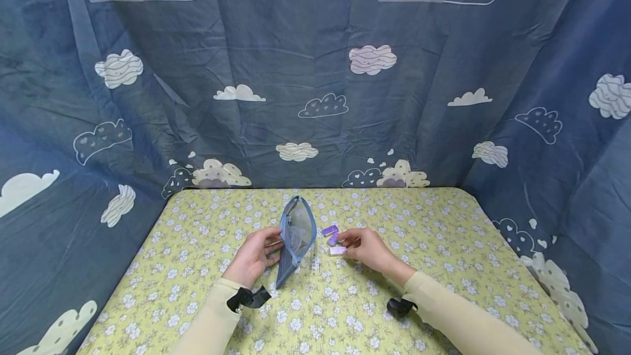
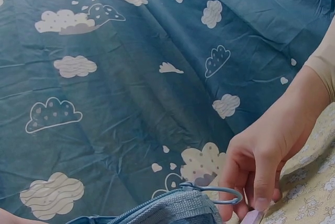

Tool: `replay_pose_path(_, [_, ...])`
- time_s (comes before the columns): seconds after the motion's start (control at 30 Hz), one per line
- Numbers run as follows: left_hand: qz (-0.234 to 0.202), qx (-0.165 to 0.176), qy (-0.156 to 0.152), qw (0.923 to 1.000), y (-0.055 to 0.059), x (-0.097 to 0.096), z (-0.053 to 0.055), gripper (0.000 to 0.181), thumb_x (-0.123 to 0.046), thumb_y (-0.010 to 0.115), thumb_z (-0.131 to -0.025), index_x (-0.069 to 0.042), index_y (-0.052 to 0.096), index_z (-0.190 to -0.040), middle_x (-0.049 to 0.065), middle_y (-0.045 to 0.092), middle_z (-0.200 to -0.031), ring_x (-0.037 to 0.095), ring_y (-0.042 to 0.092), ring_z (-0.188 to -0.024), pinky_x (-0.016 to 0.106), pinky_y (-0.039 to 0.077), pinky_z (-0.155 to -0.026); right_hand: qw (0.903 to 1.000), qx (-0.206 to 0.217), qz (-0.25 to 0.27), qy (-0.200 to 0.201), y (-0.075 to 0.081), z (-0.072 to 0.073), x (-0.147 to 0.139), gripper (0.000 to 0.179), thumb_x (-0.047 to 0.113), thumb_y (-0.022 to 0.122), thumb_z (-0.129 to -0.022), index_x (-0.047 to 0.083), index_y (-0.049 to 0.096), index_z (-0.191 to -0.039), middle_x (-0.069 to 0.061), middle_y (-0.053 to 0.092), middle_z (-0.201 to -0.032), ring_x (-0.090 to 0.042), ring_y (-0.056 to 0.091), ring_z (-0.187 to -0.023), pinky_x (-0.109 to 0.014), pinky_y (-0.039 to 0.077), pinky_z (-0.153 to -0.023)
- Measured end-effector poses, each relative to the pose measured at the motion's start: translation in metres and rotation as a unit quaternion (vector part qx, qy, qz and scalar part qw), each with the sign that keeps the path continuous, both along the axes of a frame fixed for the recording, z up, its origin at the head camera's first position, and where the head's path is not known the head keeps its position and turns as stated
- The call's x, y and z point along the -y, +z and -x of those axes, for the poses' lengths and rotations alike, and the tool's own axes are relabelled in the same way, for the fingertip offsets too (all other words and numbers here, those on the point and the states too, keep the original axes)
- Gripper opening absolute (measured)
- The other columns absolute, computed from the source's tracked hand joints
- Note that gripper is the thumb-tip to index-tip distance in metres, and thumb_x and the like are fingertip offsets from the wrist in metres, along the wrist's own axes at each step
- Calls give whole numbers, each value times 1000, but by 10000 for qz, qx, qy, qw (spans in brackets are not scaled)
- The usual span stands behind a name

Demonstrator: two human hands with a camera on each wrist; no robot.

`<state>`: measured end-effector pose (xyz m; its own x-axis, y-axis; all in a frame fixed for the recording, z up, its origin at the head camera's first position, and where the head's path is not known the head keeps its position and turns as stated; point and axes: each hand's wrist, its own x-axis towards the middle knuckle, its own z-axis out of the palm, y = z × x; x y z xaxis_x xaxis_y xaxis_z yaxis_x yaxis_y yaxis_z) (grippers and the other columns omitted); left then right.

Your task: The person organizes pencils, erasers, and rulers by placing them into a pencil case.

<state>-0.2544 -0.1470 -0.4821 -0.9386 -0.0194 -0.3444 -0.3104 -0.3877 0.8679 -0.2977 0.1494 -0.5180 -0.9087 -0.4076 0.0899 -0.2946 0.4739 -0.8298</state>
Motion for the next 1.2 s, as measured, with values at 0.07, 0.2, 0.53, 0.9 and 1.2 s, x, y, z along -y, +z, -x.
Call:
replay_pose_path(0.07, [-25, -10, -13, 10000, 1, 0, 0, 9, -19, 68, -94, -9, 68, -95, 10, 62, -96, 32, 54, -105, 53, 35, -98, 10000, -11, -6, 8, -1, 1, -1, 41, -6, 76, -77, 3, 72, -116, -13, 69, -98, -22, 65, -81, -30, 55, -65])
replay_pose_path(0.2, [17, -41, -64, 10000, 1, 1, -1, 9, -19, 67, -95, -10, 67, -94, 9, 63, -95, 33, 54, -106, 54, 35, -98, 9999, -50, -80, 80, -2, 2, -1, 40, -6, 76, -78, 3, 72, -117, -12, 69, -97, -23, 64, -81, -30, 53, -65])
replay_pose_path(0.53, [40, -50, -126, 9999, -2, 3, -4, 11, -21, 68, -95, -10, 67, -96, 9, 63, -96, 33, 53, -108, 53, 35, -97, 9997, -104, -227, 15, -5, 0, 2, 38, -6, 77, -79, 5, 73, -115, -9, 68, -97, -21, 62, -81, -30, 52, -67])
replay_pose_path(0.9, [-12, -77, -89, 9999, 1, 0, -2, 9, -19, 68, -95, -11, 66, -93, 8, 62, -95, 33, 52, -108, 55, 33, -100, 9998, -22, -182, 17, -6, 3, 0, 40, -8, 79, -77, 5, 73, -115, -9, 67, -96, -21, 60, -80, -31, 52, -66])
replay_pose_path(1.2, [7, -52, -64, 10000, 1, 0, -2, 9, -19, 67, -95, -12, 66, -89, 9, 61, -94, 34, 52, -109, 55, 33, -100, 9999, 10, -105, -34, -7, 4, -1, 38, -6, 80, -78, 7, 74, -113, -7, 68, -95, -21, 62, -81, -31, 53, -67])
